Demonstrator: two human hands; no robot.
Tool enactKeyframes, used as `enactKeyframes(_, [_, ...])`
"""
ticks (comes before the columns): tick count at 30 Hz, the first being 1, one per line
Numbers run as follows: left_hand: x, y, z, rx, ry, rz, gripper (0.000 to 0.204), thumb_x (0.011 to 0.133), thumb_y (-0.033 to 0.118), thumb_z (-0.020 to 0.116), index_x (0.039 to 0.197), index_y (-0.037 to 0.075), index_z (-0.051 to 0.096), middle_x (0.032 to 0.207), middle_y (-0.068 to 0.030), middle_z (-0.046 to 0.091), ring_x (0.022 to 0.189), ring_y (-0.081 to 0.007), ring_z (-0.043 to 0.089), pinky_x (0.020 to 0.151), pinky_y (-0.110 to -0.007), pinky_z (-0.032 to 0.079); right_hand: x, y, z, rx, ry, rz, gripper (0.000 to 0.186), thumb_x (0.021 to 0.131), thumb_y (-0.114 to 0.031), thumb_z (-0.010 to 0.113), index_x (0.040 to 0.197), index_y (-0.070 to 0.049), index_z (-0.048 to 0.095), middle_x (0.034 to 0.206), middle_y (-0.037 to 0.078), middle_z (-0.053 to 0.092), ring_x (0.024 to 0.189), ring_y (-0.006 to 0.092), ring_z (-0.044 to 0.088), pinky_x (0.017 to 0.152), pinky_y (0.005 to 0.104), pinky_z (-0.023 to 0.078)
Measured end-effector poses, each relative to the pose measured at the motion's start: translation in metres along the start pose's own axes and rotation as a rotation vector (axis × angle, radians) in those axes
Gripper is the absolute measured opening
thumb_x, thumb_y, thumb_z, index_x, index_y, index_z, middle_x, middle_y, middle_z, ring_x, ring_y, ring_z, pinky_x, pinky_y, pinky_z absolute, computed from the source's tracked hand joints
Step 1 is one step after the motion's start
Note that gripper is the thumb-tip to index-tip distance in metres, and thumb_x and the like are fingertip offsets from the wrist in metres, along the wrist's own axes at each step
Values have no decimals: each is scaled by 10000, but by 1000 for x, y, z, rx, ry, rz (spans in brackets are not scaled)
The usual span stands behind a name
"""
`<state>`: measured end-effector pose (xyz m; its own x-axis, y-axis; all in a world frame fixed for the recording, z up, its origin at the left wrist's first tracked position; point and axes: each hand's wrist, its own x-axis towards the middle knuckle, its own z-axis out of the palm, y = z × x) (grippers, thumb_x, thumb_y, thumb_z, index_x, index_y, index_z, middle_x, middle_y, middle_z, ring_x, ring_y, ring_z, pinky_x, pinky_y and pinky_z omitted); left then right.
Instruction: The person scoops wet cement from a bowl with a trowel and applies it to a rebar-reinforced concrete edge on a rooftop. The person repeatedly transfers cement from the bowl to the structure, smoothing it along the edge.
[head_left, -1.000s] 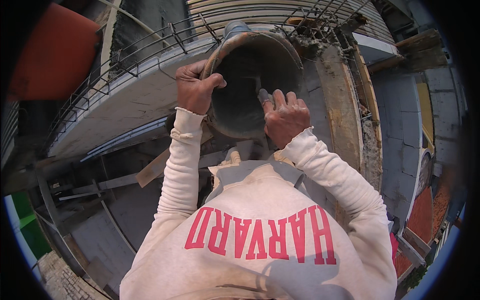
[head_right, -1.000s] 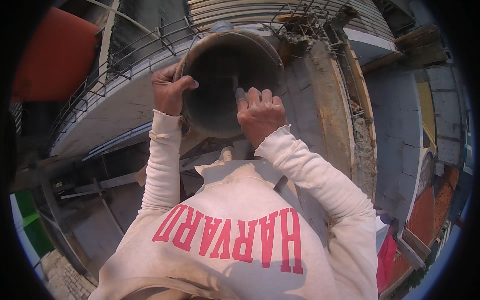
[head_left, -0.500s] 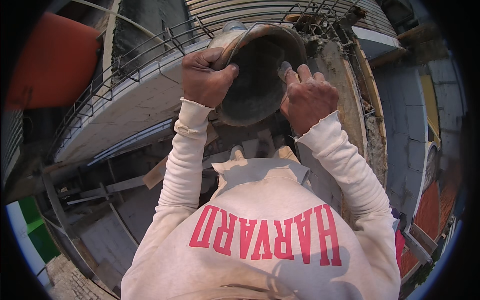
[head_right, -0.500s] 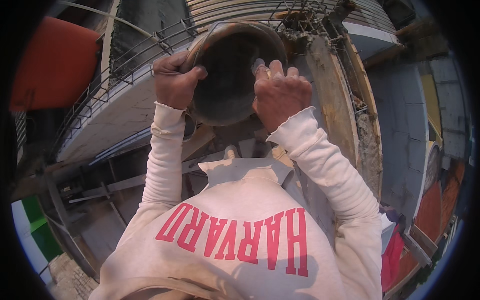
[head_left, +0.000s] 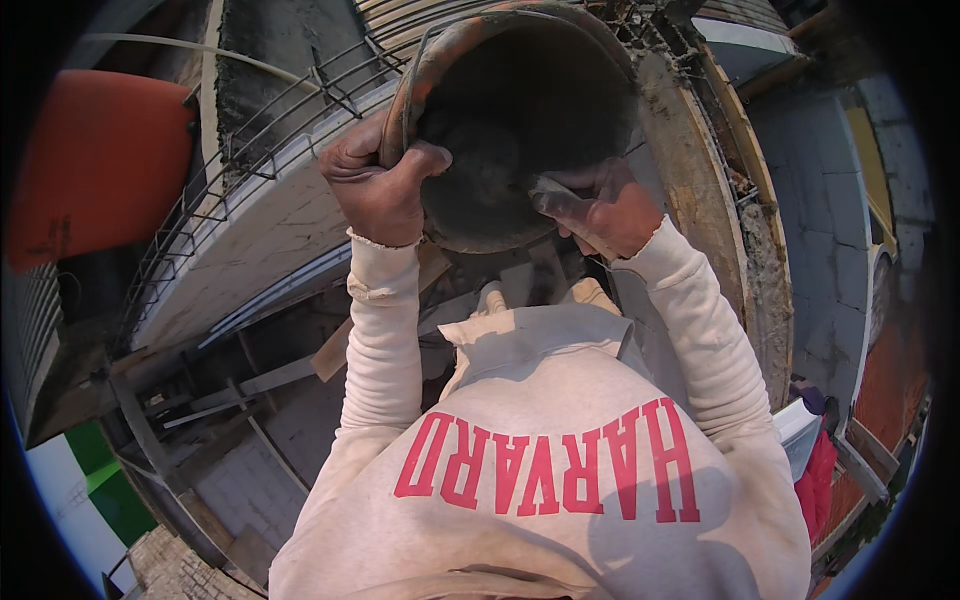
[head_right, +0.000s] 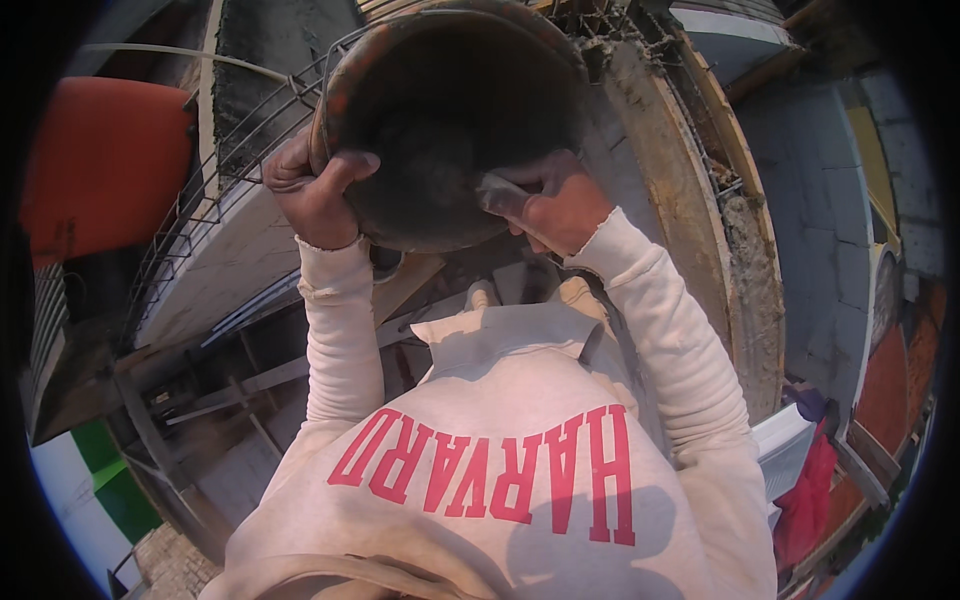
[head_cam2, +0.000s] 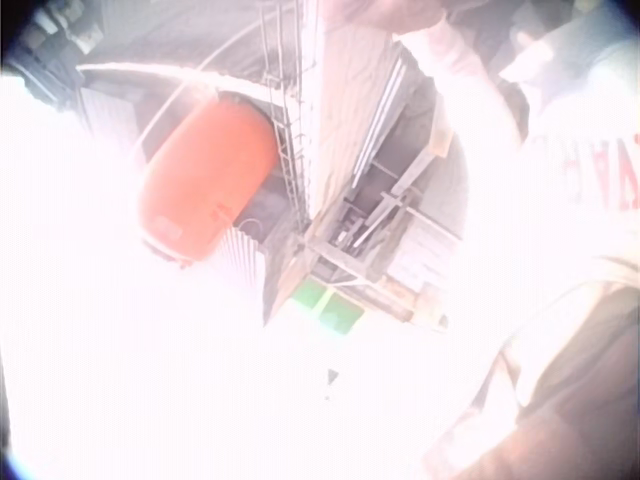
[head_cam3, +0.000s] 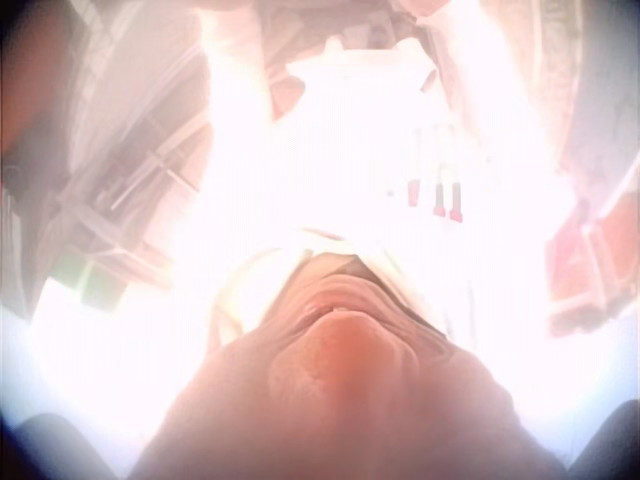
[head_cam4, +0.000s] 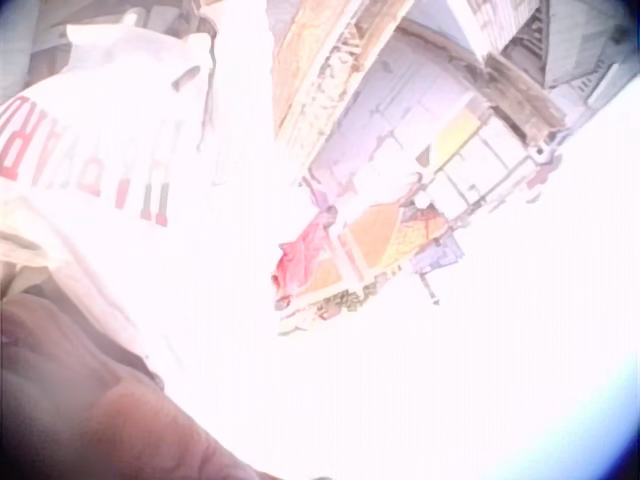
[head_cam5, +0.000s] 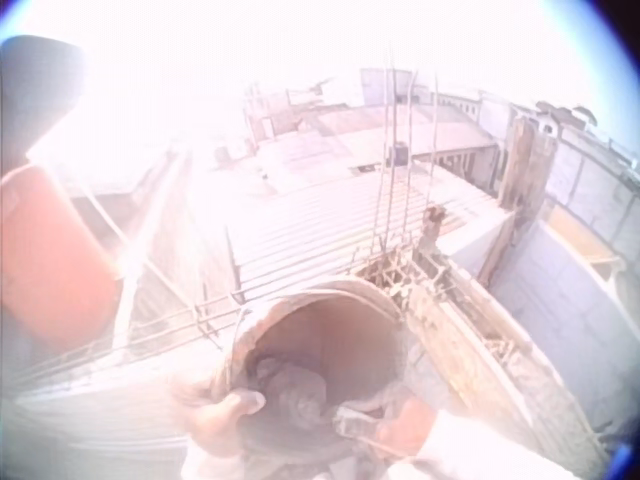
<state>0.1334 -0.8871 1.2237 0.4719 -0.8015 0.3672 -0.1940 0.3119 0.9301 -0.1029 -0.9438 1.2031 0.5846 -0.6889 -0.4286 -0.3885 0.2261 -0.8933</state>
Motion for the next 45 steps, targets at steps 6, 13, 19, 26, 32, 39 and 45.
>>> enactKeyframes(6, [-28, -67, 30, -153, 283, -145, 148, 705, -23, 661, 817, -55, 752, 669, -8, 650, 627, -76, 552, 631, -238, 458, -17, 8, -21, 159, -2, 11, 327, 952, -279, 723, 1045, 31, 768, 702, 59, 650, 491, 96, 549, 453, 247, 443])
enactKeyframes(13, [-66, -116, -3, -115, 436, -281, 91, 735, -27, 633, 739, -36, 724, 677, -17, 665, 633, -80, 564, 640, -236, 443, -44, 1, -109, 256, 95, 19, 354, 974, -280, 688, 1153, 20, 745, 732, 66, 660, 495, 92, 557, 451, 228, 439])
enactKeyframes(19, [-109, -119, -47, 25, 487, -348, 100, 751, -3, 617, 711, -37, 702, 668, -11, 654, 616, -71, 538, 616, -234, 422, -25, -6, -192, 78, 410, -18, 363, 937, -257, 713, 1177, 14, 741, 746, 67, 669, 482, 84, 548, 440, 233, 436])
enactKeyframes(26, [-126, -108, -58, 99, 504, -369, 109, 768, 20, 623, 722, -38, 702, 651, -13, 637, 606, -72, 533, 612, -235, 429, 66, 6, -190, -1261, 967, 35, 435, 897, -377, 661, 1261, -150, 737, 1063, 180, 758, 959, 366, 727, 879, 457, 575])
enactKeyframes(32, [-110, -91, -54, 111, 478, -355, 77, 743, 3, 647, 714, -50, 694, 618, -2, 605, 574, -67, 509, 587, -241, 440, 15, -27, -135, -984, 1016, -368, 376, 892, -275, 725, 1217, -88, 747, 1060, 185, 761, 937, 369, 749, 850, 414, 596])
enactKeyframes(39, [-60, -78, -39, 206, 263, -191, 117, 727, -4, 673, 637, -33, 603, 557, 33, 487, 552, -48, 416, 512, -258, 345, -27, -12, -23, -1143, 442, -548, 237, 873, -195, 713, 1038, -30, 756, 895, 161, 754, 808, 359, 738, 752, 421, 587])
enactKeyframes(45, [-25, -40, -27, 243, 118, 17, 30, 693, -21, 680, 706, -38, 660, 558, 38, 461, 551, -49, 393, 508, -255, 324, 14, -4, -3, -1129, 306, -274, 219, 844, -208, 692, 940, -13, 723, 830, 213, 730, 830, 377, 732, 738, 458, 577])
